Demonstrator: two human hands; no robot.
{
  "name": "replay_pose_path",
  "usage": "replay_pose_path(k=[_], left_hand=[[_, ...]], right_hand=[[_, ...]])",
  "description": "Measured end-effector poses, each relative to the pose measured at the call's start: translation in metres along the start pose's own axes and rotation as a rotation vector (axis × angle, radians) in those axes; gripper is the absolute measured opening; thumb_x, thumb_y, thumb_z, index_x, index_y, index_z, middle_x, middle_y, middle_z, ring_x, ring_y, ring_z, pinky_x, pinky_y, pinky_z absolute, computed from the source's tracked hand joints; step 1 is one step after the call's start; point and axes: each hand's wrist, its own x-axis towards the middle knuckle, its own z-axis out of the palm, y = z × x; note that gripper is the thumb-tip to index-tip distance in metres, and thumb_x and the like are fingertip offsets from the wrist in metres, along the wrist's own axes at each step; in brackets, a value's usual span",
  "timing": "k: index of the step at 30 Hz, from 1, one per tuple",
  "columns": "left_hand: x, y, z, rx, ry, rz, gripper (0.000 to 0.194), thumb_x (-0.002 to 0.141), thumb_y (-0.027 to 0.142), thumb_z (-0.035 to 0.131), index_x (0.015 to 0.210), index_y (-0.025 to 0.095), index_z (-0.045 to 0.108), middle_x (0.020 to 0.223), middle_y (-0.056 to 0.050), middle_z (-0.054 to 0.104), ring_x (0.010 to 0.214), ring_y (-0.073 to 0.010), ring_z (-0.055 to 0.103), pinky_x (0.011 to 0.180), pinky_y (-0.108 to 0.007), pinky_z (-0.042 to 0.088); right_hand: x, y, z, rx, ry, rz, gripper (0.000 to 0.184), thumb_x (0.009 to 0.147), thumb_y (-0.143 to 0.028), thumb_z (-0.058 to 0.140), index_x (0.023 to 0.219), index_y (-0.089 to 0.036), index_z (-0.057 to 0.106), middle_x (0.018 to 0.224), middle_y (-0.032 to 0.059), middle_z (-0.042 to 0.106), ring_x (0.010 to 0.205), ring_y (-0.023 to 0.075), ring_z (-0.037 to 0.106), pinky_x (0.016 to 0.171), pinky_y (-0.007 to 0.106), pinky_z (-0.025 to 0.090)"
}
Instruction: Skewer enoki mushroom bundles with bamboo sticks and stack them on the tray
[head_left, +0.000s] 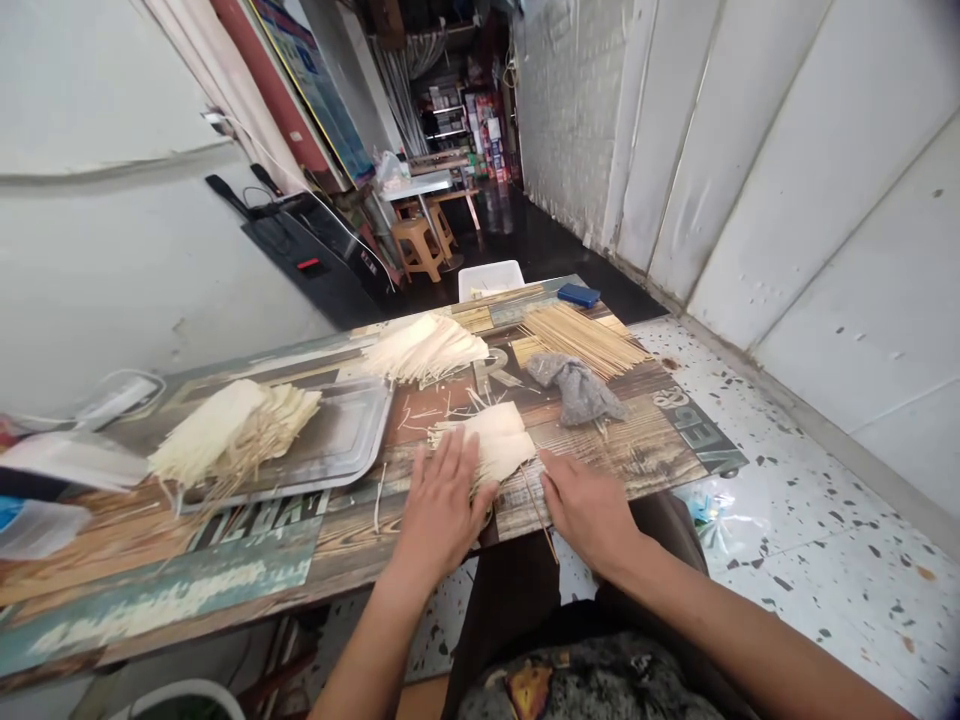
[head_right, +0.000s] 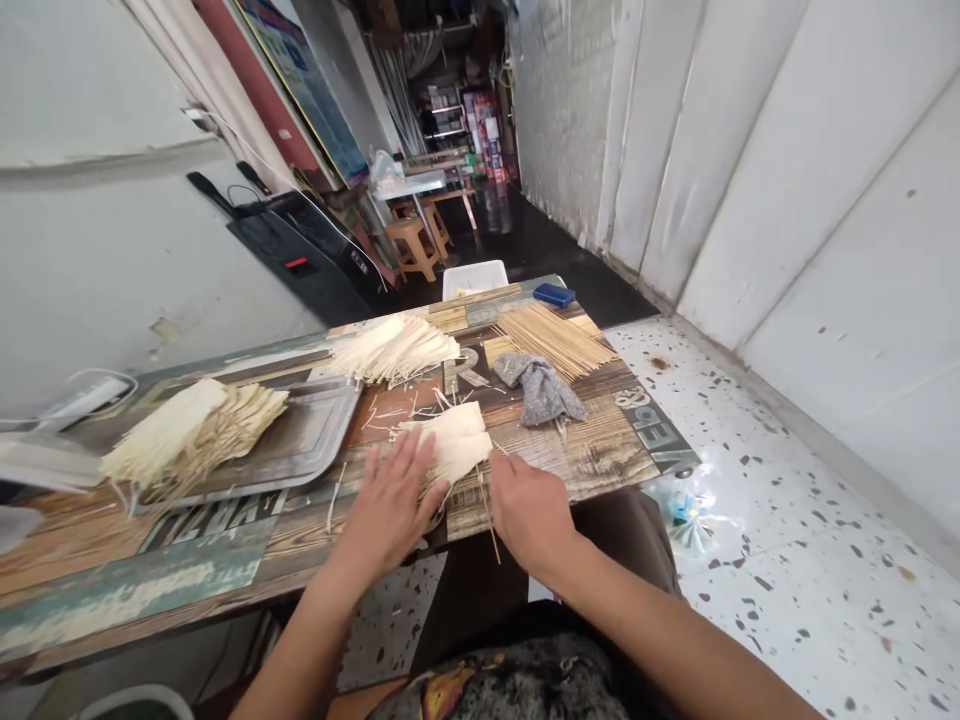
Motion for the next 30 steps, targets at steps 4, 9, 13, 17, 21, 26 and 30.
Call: replay_pose_path(k=[4,9,13,17,21,26,30], left_hand=[[-0.008,0.001,0.014,0.002,-0.052,0.047,0.061,0.096,0.049,0.034,0.148,0.018,0.030,0.152,-0.013,0.035,0.142,-0.0291,0.029,0.115,-0.055,0.018],[-0.013,0.011,0.014,0.020,-0.062,0.001,0.061,0.094,0.050,0.036,0.146,0.017,0.036,0.151,-0.013,0.036,0.140,-0.0304,0.032,0.115,-0.054,0.020],[-0.010,0.010,0.003,0.021,-0.075,-0.003,0.063,0.095,0.055,0.032,0.143,0.016,0.041,0.151,-0.014,0.036,0.141,-0.0311,0.031,0.115,-0.056,0.018],[-0.001,0.007,-0.006,0.032,-0.061,-0.008,0.064,0.096,0.051,0.031,0.143,0.009,0.039,0.152,-0.017,0.032,0.143,-0.0306,0.026,0.117,-0.053,0.015],[0.005,0.013,-0.003,-0.014,-0.117,0.024,0.067,0.095,0.053,0.031,0.144,0.007,0.037,0.152,-0.016,0.032,0.143,-0.0287,0.026,0.117,-0.048,0.019],[0.006,0.019,0.008,0.014,-0.197,0.028,0.067,0.095,0.051,0.035,0.144,0.007,0.035,0.151,-0.015,0.034,0.142,-0.0278,0.029,0.116,-0.045,0.025],[0.008,0.023,0.008,0.080,-0.228,0.015,0.067,0.094,0.049,0.040,0.145,0.005,0.034,0.153,-0.015,0.031,0.142,-0.0290,0.027,0.114,-0.047,0.027]], right_hand=[[0.011,-0.001,0.015,-0.050,0.037,-0.222,0.048,0.096,-0.031,0.044,0.138,-0.009,0.046,0.143,0.0165,0.047,0.135,0.0259,0.035,0.110,0.046,0.027],[0.016,0.006,0.028,-0.081,0.000,-0.343,0.053,0.096,-0.042,0.042,0.138,-0.009,0.047,0.146,0.0132,0.044,0.138,0.0224,0.033,0.114,0.044,0.021],[0.024,0.013,0.016,-0.099,-0.038,-0.357,0.047,0.098,-0.038,0.039,0.134,-0.011,0.052,0.143,0.0100,0.049,0.134,0.0193,0.039,0.112,0.038,0.026],[0.045,0.024,0.009,-0.131,-0.024,-0.315,0.050,0.097,-0.025,0.034,0.142,-0.003,0.038,0.151,0.0157,0.034,0.141,0.0236,0.025,0.114,0.042,0.021],[0.065,0.034,0.018,-0.151,-0.070,-0.346,0.051,0.091,-0.008,0.035,0.142,-0.003,0.040,0.151,0.0155,0.034,0.141,0.0234,0.026,0.114,0.042,0.021],[0.076,0.030,0.023,-0.142,-0.101,-0.396,0.045,0.091,-0.008,0.037,0.134,-0.005,0.050,0.144,0.0160,0.046,0.133,0.0226,0.041,0.114,0.040,0.024],[0.080,0.022,0.022,-0.110,-0.083,-0.400,0.041,0.089,-0.010,0.043,0.127,-0.002,0.056,0.137,0.0219,0.051,0.128,0.0285,0.046,0.112,0.045,0.025]])
